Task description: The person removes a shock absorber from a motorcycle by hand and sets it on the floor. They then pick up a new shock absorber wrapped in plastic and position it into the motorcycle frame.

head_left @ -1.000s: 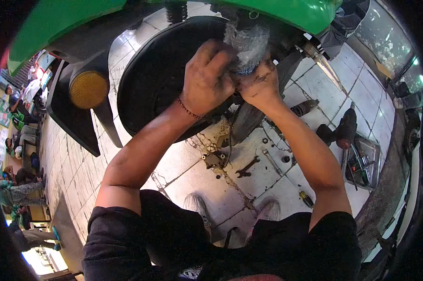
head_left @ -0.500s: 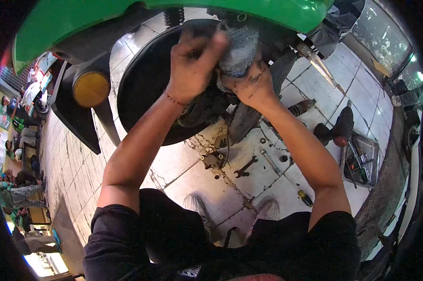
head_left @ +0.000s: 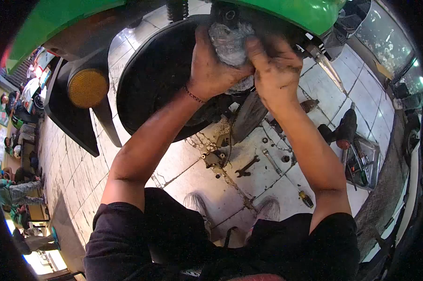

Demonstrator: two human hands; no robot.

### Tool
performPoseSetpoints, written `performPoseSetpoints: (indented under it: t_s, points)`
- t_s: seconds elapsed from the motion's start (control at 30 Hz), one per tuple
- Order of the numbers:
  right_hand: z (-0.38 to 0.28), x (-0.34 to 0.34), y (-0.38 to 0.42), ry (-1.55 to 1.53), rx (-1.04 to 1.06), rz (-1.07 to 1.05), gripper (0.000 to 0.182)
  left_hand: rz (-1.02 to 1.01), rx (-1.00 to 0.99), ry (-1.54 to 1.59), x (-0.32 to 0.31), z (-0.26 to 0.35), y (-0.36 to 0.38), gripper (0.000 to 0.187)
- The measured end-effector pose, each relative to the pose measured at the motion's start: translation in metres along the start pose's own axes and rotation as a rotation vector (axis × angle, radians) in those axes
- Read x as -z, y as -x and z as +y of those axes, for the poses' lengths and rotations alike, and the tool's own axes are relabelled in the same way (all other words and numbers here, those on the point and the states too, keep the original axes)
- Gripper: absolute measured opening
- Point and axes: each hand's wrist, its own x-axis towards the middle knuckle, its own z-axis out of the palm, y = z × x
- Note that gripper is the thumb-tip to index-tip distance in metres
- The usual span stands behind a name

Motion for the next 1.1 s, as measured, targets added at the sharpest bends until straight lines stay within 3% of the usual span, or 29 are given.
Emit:
performPoseSetpoints:
  t_s: [0.03,0.07,0.13,0.17,0.23,0.43,0.63,0.67,0.7,0.77,0.83,0.87,0.93,1.0,1.03,1.1]
  points:
    - [0.003,-0.003,0.003,-0.273,-0.309,0.065,0.034,-0.002,0.003,-0.002,0.001,-0.001,0.000,0.078]
    - [0.006,-0.004,0.004,-0.274,-0.311,0.062,0.034,-0.014,0.016,-0.041,0.003,-0.002,0.000,0.078]
    - [0.011,-0.001,0.003,0.033,-0.233,0.047,0.029,-0.020,0.033,-0.077,0.004,-0.002,0.000,0.079]
    - [0.008,-0.003,0.002,0.035,-0.231,0.046,0.029,-0.054,0.029,-0.047,0.005,0.000,-0.002,0.081]
    - [0.000,-0.006,-0.002,-0.255,-0.285,0.128,0.012,-0.081,0.015,-0.016,0.003,-0.002,-0.006,0.083]
    - [-0.001,0.001,-0.008,0.224,-0.062,0.104,0.016,-0.097,-0.046,0.174,-0.008,-0.040,-0.003,0.091]
    - [0.014,0.017,-0.011,0.320,0.004,-0.071,0.016,-0.138,0.155,0.295,-0.006,-0.032,0.004,0.094]
    - [0.011,0.019,-0.012,0.312,0.021,-0.086,0.017,-0.137,0.038,0.294,-0.005,-0.028,0.002,0.086]
    - [0.002,0.020,-0.014,0.058,-0.381,-0.153,0.012,-0.133,-0.024,0.297,-0.005,-0.026,0.000,0.083]
    - [0.000,0.025,-0.012,-0.199,-0.775,-0.212,0.009,-0.146,-0.094,0.280,-0.005,-0.027,0.000,0.080]
    - [0.012,0.025,0.000,-0.340,-0.641,-0.214,0.012,-0.181,-0.106,0.233,-0.004,-0.033,0.004,0.083]
    - [-0.005,0.024,-0.005,-0.373,-0.946,-0.160,0.014,-0.199,-0.112,0.204,-0.002,-0.034,0.005,0.084]
    - [-0.003,0.024,0.001,-0.389,-0.848,-0.156,0.014,-0.220,-0.121,0.172,-0.001,-0.036,0.005,0.086]
    - [0.010,0.026,0.012,-0.397,-0.744,-0.146,0.014,-0.052,-0.284,0.090,-0.003,-0.034,0.001,0.090]
    - [0.026,0.028,0.019,-0.001,-0.467,-0.236,0.020,-0.052,-0.290,0.091,-0.005,-0.031,0.004,0.090]
    - [0.025,0.027,0.019,0.390,-0.172,-0.309,0.026,0.034,-0.148,0.051,-0.008,-0.024,0.011,0.081]
